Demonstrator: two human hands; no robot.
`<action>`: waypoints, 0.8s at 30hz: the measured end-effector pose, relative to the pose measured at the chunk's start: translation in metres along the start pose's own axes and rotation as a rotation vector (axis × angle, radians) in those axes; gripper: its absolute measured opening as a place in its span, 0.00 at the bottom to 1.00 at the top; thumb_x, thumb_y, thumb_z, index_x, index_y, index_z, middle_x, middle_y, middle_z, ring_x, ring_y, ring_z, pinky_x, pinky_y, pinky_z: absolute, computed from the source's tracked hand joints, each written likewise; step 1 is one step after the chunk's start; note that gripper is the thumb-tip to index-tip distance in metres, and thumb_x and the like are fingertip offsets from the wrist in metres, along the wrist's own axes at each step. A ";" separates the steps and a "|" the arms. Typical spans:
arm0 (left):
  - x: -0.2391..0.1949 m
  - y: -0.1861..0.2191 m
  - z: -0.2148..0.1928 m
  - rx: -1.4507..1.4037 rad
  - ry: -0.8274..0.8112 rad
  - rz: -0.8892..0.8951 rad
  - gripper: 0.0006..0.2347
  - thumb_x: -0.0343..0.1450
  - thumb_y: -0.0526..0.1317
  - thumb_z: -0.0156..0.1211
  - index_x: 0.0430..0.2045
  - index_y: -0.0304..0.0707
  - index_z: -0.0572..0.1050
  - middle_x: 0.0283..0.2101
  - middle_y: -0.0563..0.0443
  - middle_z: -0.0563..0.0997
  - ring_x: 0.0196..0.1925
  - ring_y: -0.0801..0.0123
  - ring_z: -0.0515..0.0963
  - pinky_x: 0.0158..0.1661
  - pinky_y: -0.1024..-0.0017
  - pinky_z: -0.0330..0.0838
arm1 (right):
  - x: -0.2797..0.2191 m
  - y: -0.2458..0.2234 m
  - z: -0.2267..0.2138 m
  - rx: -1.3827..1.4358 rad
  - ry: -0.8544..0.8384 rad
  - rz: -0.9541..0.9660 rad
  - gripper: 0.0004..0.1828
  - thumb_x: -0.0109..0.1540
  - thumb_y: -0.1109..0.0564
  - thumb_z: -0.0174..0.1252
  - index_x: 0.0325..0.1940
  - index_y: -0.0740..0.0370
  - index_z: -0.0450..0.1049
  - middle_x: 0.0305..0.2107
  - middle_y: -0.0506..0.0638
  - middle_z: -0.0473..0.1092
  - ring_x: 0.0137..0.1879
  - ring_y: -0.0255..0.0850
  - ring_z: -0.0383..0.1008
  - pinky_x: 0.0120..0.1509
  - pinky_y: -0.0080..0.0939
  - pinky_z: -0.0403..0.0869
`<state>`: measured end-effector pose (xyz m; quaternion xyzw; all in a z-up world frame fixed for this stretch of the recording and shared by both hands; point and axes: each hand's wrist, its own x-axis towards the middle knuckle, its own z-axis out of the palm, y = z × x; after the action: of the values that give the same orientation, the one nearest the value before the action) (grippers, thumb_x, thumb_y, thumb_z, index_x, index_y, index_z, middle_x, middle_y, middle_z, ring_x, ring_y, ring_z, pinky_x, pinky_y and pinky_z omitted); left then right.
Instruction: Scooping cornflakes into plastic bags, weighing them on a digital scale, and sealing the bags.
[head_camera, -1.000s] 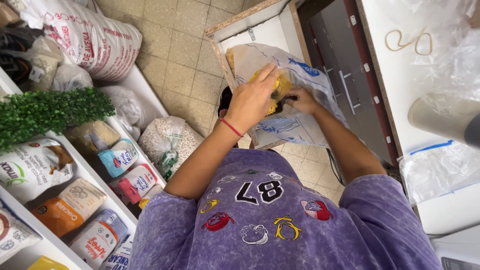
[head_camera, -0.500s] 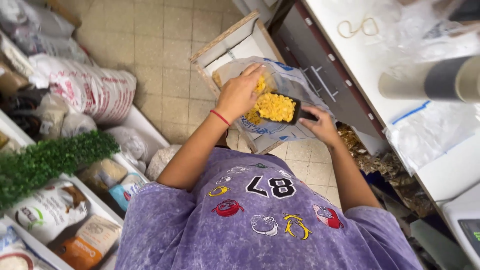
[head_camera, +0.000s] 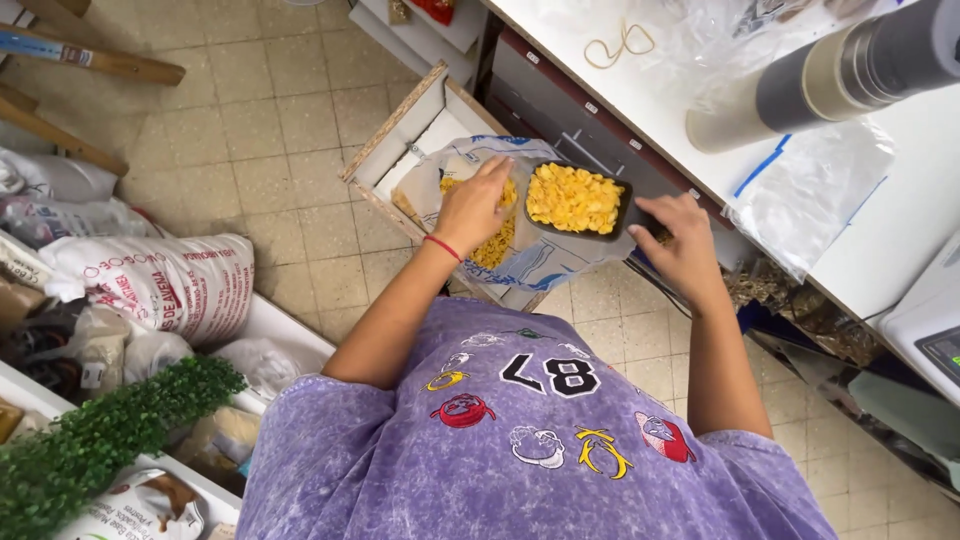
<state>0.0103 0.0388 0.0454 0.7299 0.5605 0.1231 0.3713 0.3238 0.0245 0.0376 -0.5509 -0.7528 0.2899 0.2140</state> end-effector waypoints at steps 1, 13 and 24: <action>0.001 0.000 0.004 -0.019 -0.009 -0.008 0.27 0.62 0.24 0.55 0.60 0.26 0.64 0.62 0.34 0.67 0.51 0.49 0.79 0.50 0.58 0.75 | 0.004 -0.004 -0.001 -0.084 0.000 -0.019 0.18 0.58 0.58 0.67 0.52 0.59 0.78 0.38 0.51 0.75 0.46 0.45 0.69 0.53 0.42 0.64; 0.009 -0.013 0.042 -0.107 0.043 -0.033 0.29 0.62 0.27 0.56 0.61 0.21 0.60 0.64 0.30 0.63 0.58 0.38 0.73 0.55 0.49 0.71 | 0.034 -0.088 -0.005 -0.875 -0.129 -0.133 0.17 0.56 0.51 0.64 0.49 0.47 0.78 0.32 0.40 0.74 0.41 0.38 0.66 0.47 0.39 0.60; 0.002 -0.024 0.048 -0.182 0.076 -0.056 0.29 0.61 0.29 0.55 0.61 0.22 0.62 0.65 0.31 0.63 0.61 0.40 0.70 0.59 0.49 0.65 | 0.001 -0.041 0.008 -0.385 -0.069 0.183 0.18 0.59 0.52 0.61 0.50 0.61 0.72 0.32 0.60 0.74 0.41 0.59 0.74 0.43 0.54 0.68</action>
<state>0.0218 0.0231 -0.0051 0.6719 0.5810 0.1907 0.4180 0.2891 0.0148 0.0592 -0.6374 -0.7479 0.1779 0.0516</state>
